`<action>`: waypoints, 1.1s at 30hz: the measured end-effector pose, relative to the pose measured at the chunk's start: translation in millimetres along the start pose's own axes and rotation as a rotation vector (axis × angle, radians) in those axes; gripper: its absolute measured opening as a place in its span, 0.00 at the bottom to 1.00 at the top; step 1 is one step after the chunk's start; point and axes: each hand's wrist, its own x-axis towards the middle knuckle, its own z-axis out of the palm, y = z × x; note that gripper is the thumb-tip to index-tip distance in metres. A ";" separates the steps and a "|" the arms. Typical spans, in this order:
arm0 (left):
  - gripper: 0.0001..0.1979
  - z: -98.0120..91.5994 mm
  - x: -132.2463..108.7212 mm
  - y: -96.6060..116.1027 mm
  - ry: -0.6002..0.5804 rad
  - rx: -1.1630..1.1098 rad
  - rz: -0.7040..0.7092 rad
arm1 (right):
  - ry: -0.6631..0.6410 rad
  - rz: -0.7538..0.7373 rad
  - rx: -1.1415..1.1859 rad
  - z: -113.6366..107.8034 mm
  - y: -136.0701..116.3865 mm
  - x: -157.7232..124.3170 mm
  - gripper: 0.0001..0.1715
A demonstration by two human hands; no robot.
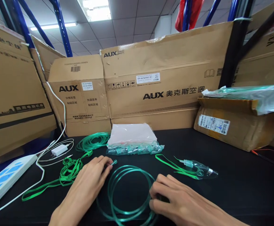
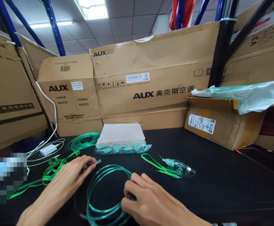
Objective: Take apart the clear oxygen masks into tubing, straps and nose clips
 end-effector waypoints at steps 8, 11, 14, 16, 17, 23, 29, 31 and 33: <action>0.09 23.9 13.0 17.9 -0.044 -0.225 0.176 | -0.102 -0.021 0.012 25.8 17.0 11.8 0.24; 0.09 32.4 8.7 20.4 -0.045 -0.247 0.191 | -0.048 0.024 0.054 29.7 10.6 11.9 0.16; 0.11 35.4 2.8 11.8 -0.045 -0.243 0.199 | 0.020 0.034 0.124 23.3 3.5 7.7 0.08; 0.13 34.6 -0.3 4.9 -0.063 -0.248 0.227 | -0.002 0.010 0.169 15.2 1.6 4.5 0.12; 0.14 33.7 -1.1 2.6 -0.073 -0.252 0.245 | -0.012 0.000 0.184 11.6 1.6 3.1 0.12; 0.17 34.2 4.7 7.0 -0.061 -0.169 0.308 | 0.076 0.005 0.199 16.9 4.8 1.9 0.11; 0.16 44.3 16.8 8.3 0.000 -0.050 0.269 | 0.162 0.090 -0.024 26.7 23.4 -10.4 0.26; 0.15 43.8 16.7 8.9 0.013 -0.033 0.235 | 0.260 0.177 -0.110 22.0 42.9 -25.4 0.27; 0.15 42.0 15.8 9.2 0.024 -0.019 0.194 | 0.376 0.378 -0.198 16.3 66.5 -43.7 0.26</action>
